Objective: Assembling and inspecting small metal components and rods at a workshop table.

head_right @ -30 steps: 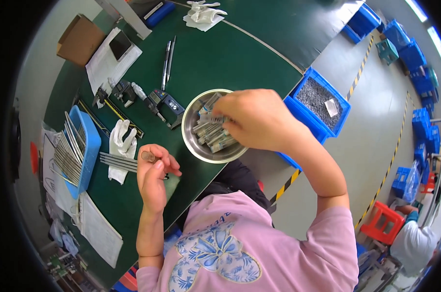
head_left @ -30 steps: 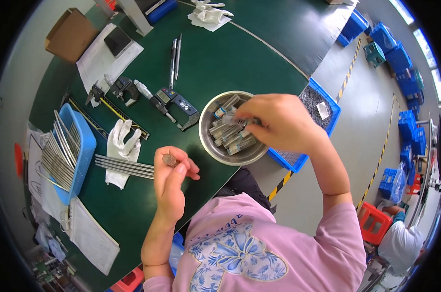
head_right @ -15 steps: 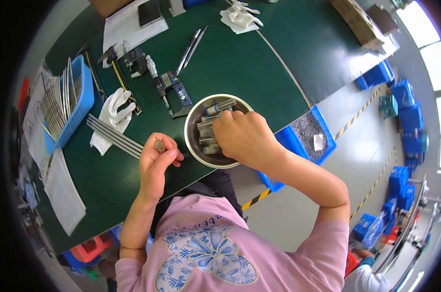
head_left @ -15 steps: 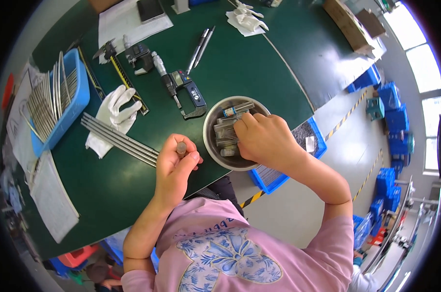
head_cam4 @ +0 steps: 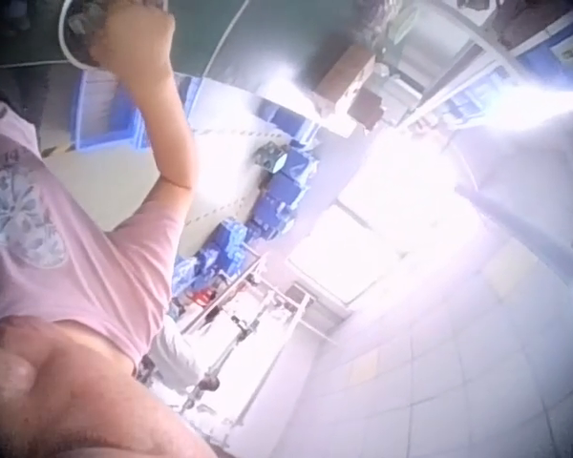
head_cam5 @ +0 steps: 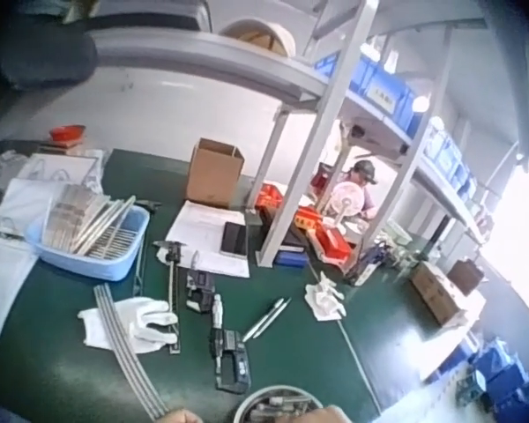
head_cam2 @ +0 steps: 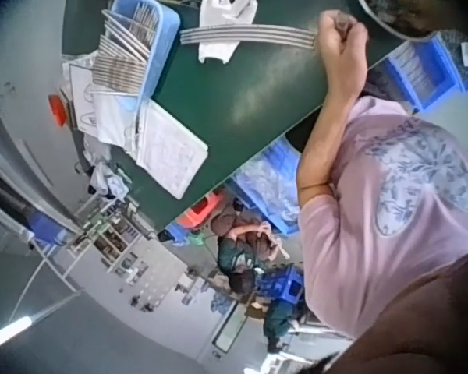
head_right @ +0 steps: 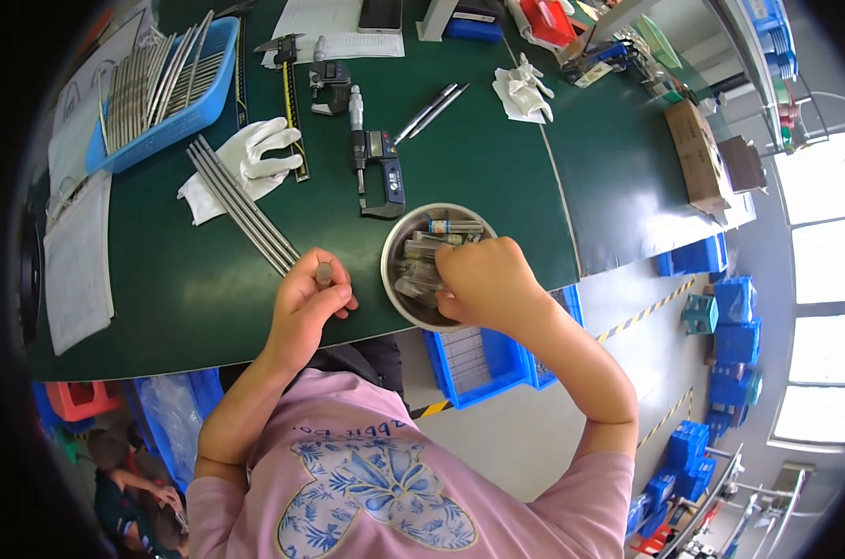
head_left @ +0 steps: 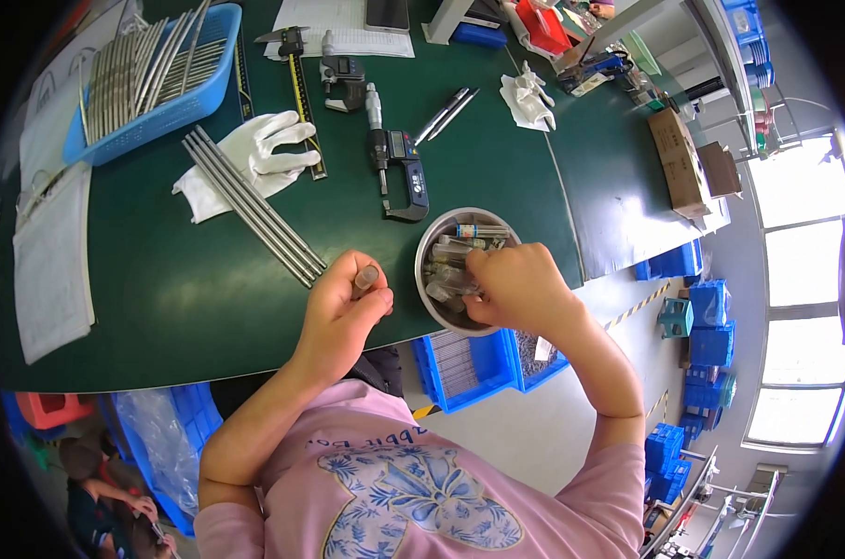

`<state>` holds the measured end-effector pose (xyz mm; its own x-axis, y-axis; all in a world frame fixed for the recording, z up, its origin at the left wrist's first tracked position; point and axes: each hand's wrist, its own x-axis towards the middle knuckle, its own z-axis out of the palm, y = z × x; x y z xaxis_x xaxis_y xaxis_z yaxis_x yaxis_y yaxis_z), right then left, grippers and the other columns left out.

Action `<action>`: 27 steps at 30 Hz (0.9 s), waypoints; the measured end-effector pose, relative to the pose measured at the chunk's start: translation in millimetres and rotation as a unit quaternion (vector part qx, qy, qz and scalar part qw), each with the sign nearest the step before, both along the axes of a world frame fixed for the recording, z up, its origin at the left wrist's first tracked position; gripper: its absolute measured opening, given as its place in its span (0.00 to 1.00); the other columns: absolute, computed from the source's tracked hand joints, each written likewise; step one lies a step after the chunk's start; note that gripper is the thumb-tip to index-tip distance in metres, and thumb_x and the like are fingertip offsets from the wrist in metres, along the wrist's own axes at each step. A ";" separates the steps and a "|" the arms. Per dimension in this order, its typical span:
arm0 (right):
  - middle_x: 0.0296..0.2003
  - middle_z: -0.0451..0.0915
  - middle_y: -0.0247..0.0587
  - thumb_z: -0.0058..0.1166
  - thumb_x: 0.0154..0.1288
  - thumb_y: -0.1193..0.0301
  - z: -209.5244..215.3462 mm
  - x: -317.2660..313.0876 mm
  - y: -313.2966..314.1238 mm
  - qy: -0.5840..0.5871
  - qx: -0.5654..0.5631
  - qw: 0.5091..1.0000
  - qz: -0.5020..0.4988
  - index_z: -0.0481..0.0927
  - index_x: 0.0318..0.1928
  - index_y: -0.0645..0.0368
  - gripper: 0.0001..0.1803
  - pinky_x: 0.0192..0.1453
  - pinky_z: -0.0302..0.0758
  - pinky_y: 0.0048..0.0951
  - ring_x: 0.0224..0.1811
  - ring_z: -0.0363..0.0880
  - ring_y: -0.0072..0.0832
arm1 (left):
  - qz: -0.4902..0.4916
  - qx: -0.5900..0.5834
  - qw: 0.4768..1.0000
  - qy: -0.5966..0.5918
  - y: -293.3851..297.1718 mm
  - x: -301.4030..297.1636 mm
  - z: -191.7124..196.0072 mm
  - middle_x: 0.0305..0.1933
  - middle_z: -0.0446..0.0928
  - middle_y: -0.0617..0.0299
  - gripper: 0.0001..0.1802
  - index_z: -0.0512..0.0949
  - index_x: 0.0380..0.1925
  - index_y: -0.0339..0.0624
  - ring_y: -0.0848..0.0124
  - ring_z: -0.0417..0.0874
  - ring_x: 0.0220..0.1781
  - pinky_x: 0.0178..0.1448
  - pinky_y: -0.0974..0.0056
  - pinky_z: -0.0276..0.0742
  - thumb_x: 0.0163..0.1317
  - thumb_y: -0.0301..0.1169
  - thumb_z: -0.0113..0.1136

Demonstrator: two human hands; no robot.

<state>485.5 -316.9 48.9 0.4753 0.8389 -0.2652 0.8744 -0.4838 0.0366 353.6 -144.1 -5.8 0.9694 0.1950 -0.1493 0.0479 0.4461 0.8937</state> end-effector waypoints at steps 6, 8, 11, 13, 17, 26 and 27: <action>0.15 0.71 0.45 0.59 0.47 0.62 7.3 8.6 -7.0 0.046 0.139 0.989 -0.002 0.72 0.21 0.60 0.15 0.21 0.68 0.34 0.17 0.73 0.38 | -0.007 -0.001 1.000 0.012 1.7 -4.7 3.7 0.29 0.69 0.67 0.03 0.68 0.34 0.40 0.79 0.72 0.32 0.34 0.74 0.68 0.60 0.26 0.49; 0.14 0.69 0.38 0.61 0.48 0.65 22.6 12.4 -7.6 0.225 0.161 0.953 -0.122 0.72 0.22 0.62 0.14 0.22 0.65 0.28 0.16 0.69 0.25 | -0.017 -0.009 1.000 0.011 0.5 -1.3 6.1 0.31 0.72 0.66 0.06 0.69 0.37 0.39 0.78 0.74 0.34 0.35 0.74 0.70 0.61 0.28 0.49; 0.19 0.71 0.29 0.62 0.49 0.67 20.9 13.2 -11.6 0.420 0.211 0.866 -0.171 0.74 0.28 0.62 0.13 0.26 0.65 0.21 0.23 0.66 0.16 | -0.054 -0.067 0.996 -0.002 -12.8 12.4 15.2 0.47 0.75 0.59 0.17 0.69 0.52 0.36 0.75 0.76 0.46 0.47 0.71 0.72 0.65 0.31 0.48; 0.24 0.73 0.28 0.61 0.50 0.66 21.5 13.1 -13.2 0.504 0.257 0.814 -0.134 0.76 0.33 0.61 0.13 0.29 0.67 0.19 0.25 0.68 0.16 | -0.033 -0.088 0.995 -0.029 -29.3 26.2 18.7 0.47 0.75 0.59 0.17 0.69 0.52 0.36 0.76 0.74 0.49 0.51 0.71 0.70 0.66 0.31 0.47; 0.21 0.72 0.30 0.55 0.54 0.67 21.6 9.5 -7.6 0.540 0.313 0.778 -0.070 0.75 0.30 0.62 0.10 0.27 0.67 0.19 0.23 0.68 0.16 | -0.105 -0.132 0.985 -0.041 -29.8 43.6 21.2 0.48 0.74 0.59 0.15 0.70 0.50 0.35 0.74 0.70 0.56 0.62 0.69 0.62 0.67 0.31 0.45; 0.16 0.65 0.30 0.44 0.61 0.65 16.5 12.0 -17.7 0.655 0.315 0.663 -0.177 0.71 0.25 0.64 0.14 0.17 0.56 0.18 0.15 0.59 0.14 | -0.108 -0.255 0.959 -0.067 -34.4 49.2 27.6 0.37 0.72 0.66 0.14 0.72 0.48 0.35 0.80 0.70 0.37 0.50 0.71 0.68 0.67 0.32 0.46; 0.16 0.65 0.30 0.44 0.61 0.65 17.8 11.1 -16.9 0.656 0.315 0.663 -0.176 0.71 0.25 0.64 0.14 0.17 0.56 0.18 0.15 0.59 0.14 | -0.112 -0.265 0.954 -0.081 -32.9 49.1 23.8 0.37 0.72 0.67 0.14 0.72 0.47 0.35 0.81 0.68 0.34 0.48 0.72 0.69 0.67 0.32 0.47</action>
